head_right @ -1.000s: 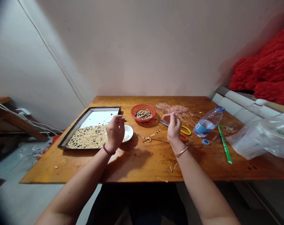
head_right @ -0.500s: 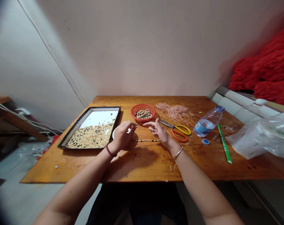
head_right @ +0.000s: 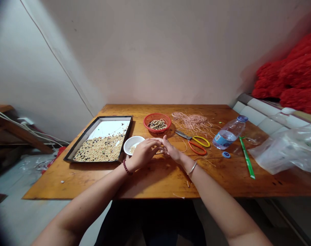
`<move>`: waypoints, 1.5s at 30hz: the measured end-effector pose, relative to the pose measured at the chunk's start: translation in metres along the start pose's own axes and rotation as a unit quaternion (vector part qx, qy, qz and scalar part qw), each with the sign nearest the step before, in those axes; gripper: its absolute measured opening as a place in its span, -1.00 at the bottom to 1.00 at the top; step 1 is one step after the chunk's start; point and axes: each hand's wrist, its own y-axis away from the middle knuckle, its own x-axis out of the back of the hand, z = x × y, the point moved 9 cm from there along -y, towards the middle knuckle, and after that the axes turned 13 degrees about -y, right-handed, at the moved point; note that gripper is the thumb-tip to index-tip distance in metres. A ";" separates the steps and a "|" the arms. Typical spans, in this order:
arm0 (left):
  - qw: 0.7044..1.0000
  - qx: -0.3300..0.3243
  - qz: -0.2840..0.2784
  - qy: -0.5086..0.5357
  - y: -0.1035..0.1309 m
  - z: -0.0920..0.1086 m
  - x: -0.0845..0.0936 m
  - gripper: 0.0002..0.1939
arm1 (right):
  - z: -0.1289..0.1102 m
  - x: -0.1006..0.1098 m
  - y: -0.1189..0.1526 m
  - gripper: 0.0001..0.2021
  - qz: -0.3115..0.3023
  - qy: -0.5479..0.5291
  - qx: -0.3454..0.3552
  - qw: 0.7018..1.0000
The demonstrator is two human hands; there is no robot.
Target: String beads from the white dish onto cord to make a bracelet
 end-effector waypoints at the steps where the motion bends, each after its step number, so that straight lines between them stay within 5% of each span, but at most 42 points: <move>1: 0.999 0.010 0.001 0.035 0.000 0.000 -0.001 -0.84 | -0.001 -0.001 0.000 -0.26 -0.001 -0.006 0.008 1.000; 13: 0.967 0.209 0.048 0.135 0.004 -0.043 0.002 -0.74 | -0.017 0.001 -0.005 -0.62 0.027 0.048 0.093 0.994; 22: 0.956 0.241 0.061 0.155 0.006 -0.051 0.001 -0.69 | -0.020 0.004 -0.003 -0.57 0.053 0.102 0.107 0.988; 34: 0.935 0.281 0.122 0.177 0.007 -0.062 0.013 -0.75 | -0.012 0.041 -0.008 -0.49 0.172 -0.023 0.084 0.981; 45: 0.936 0.273 0.173 0.140 0.009 -0.064 0.027 -0.80 | -0.021 0.056 0.000 -0.54 0.210 -0.035 0.101 0.972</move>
